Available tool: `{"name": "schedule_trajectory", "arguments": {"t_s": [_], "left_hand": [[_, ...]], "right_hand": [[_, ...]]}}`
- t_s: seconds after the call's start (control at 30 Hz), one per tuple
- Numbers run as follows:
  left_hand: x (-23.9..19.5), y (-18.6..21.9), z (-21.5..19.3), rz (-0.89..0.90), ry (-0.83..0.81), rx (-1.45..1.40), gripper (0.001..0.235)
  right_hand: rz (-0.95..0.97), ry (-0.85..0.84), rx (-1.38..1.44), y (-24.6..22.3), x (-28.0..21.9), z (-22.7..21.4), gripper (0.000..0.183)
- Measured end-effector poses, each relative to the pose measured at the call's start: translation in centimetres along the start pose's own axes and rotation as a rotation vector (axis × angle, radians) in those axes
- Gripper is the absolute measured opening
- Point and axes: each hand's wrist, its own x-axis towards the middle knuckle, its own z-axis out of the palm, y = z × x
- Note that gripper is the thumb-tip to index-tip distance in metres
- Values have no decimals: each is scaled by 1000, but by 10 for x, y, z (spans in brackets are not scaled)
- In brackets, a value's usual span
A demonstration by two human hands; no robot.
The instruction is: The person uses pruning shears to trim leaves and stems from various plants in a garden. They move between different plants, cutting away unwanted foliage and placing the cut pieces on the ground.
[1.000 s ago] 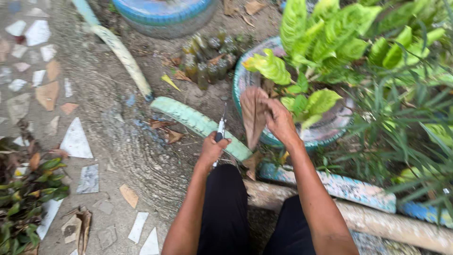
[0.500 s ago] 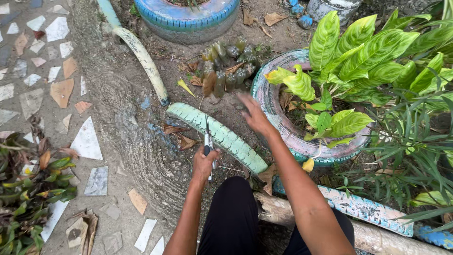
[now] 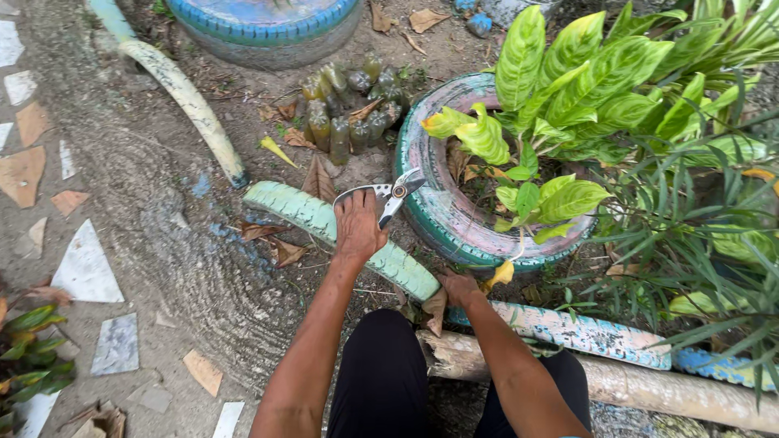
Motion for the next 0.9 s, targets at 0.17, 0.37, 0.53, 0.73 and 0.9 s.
{"name": "schedule_trajectory", "arguments": {"t_s": [0.17,0.37,0.53,0.73,0.9], "left_hand": [[-10,-7,16,134,52,143,84],[-3,-8,29,74,31,213,79],[9,6,44,-75,10,381,74],[10,9,39,-71,-32,315,75],[23,-8,53,30,-112,186,80]], "right_hand": [[-37,74,-15,23,2,22,52],[-56,242,248,66,-38,-89,32],[120,727,483,36,-118,-239,39],[-573,1105,604,-21,-117,-253,87],[-29,879,574,57,-16,-177,46]]}}
